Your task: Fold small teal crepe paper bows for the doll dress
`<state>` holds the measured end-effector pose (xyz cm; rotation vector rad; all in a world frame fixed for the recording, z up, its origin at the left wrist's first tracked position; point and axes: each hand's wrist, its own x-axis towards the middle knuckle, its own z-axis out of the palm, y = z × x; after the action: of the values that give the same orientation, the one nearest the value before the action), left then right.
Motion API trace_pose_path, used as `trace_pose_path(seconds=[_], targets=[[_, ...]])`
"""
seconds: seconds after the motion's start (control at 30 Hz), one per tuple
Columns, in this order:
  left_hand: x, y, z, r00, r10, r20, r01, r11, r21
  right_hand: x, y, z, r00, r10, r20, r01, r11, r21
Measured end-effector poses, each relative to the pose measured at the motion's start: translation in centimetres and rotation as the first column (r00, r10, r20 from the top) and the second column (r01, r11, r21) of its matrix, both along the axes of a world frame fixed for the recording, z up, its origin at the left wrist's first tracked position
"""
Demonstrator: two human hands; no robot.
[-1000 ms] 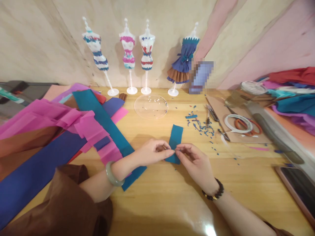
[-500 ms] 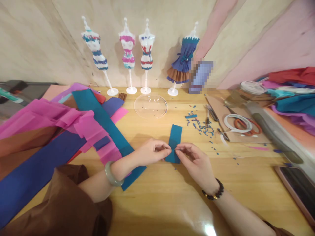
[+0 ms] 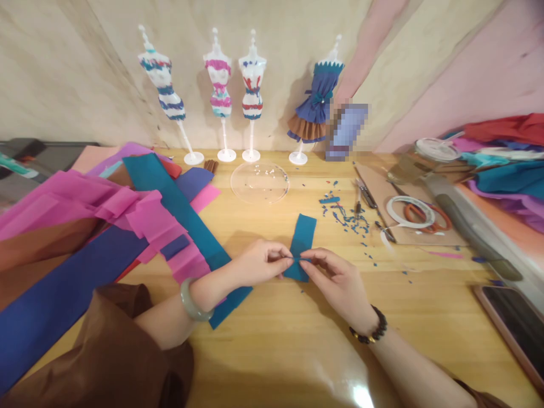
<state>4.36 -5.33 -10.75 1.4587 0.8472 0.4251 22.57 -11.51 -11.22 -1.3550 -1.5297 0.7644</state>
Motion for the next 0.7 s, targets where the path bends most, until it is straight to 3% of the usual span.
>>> trace_pose_path(seconds=[0.2,0.33,0.43,0.7], targets=[[-0.05,0.04,0.25,0.999,-0.012,0.042,0.012,1.000,0.000,0.15,-0.03,-0.25,1.000,0.008,-0.012,-0.008,1.000,-0.011],[0.01,0.07,0.16,0.987,0.061,0.152,-0.065,0.998,0.025,0.20,0.05,-0.26,0.999,0.034,-0.022,-0.034,0.999,0.012],[0.12,0.06,0.16,0.975,0.107,0.195,-0.103,0.994,-0.029,0.18,0.09,-0.06,0.999,0.054,-0.008,-0.054,0.998,0.032],[0.14,0.05,0.80,0.981,0.146,0.126,-0.147,0.989,-0.003,0.27,0.19,0.14,0.997,0.065,0.030,-0.066,0.998,0.023]])
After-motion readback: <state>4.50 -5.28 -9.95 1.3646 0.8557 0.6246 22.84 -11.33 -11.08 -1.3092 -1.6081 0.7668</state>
